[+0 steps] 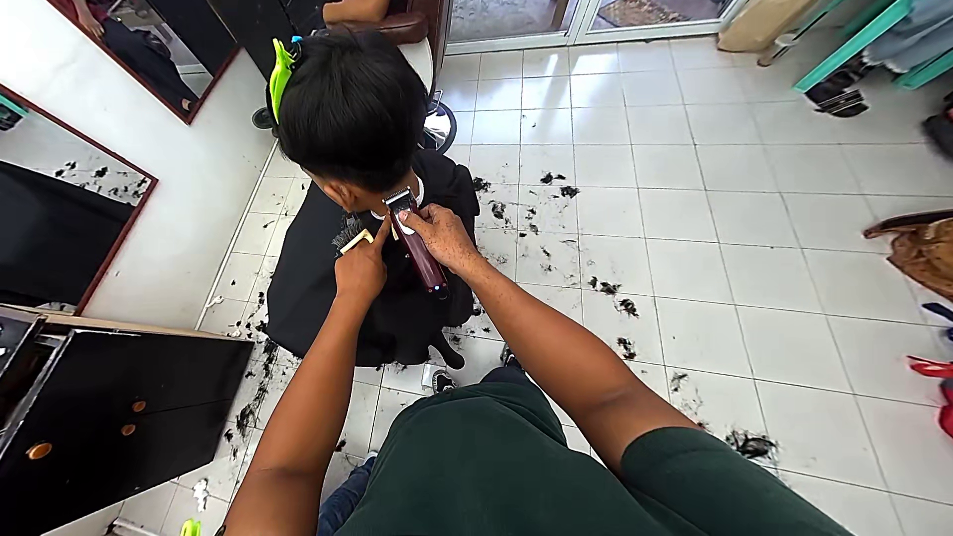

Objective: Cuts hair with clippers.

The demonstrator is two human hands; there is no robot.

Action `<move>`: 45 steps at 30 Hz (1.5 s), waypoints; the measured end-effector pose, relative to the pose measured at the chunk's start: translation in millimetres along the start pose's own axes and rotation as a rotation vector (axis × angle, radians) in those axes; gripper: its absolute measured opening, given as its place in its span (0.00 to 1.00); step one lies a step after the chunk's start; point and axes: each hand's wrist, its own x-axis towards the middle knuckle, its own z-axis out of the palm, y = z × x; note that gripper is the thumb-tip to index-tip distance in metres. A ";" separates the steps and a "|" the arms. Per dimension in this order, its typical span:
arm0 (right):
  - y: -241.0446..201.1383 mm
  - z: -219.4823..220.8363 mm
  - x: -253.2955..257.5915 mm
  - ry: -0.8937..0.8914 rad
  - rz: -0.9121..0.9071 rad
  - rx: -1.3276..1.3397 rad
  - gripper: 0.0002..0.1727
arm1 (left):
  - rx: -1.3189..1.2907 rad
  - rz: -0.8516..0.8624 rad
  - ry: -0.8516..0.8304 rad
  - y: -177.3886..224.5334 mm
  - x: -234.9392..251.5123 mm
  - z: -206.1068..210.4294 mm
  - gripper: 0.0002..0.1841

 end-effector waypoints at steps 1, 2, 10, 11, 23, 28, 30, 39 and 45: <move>0.4 0.2 0.7 -0.006 0.034 0.000 0.27 | 0.003 0.001 0.000 -0.1 0.4 0.7 0.44; 1.2 0.5 2.0 -0.007 0.049 0.009 0.27 | 0.002 -0.001 -0.001 -0.1 0.9 0.8 0.45; 1.0 5.4 5.5 0.013 0.020 0.040 0.26 | -0.015 -0.002 -0.003 -2.2 1.2 1.9 0.41; 1.4 6.4 6.3 0.014 0.017 0.052 0.26 | -0.013 -0.006 -0.012 -2.0 1.6 1.2 0.41; 73.3 -24.5 -43.9 0.033 0.074 0.588 0.36 | -0.741 0.498 -0.106 2.0 -4.8 -36.0 0.12; 66.0 -21.0 -38.2 -0.010 0.132 0.602 0.24 | -0.734 0.373 -0.169 15.4 16.7 -53.8 0.13; 60.4 -19.3 -28.7 0.022 0.110 0.588 0.23 | -0.560 0.323 -0.184 5.1 11.1 -42.6 0.14; 13.6 -16.9 4.2 -0.020 0.066 0.156 0.27 | 0.058 0.121 0.107 -10.5 -0.4 -4.4 0.44; 3.0 -14.7 1.8 -0.004 0.027 0.109 0.25 | 0.100 0.064 0.072 -6.9 -1.4 -5.3 0.45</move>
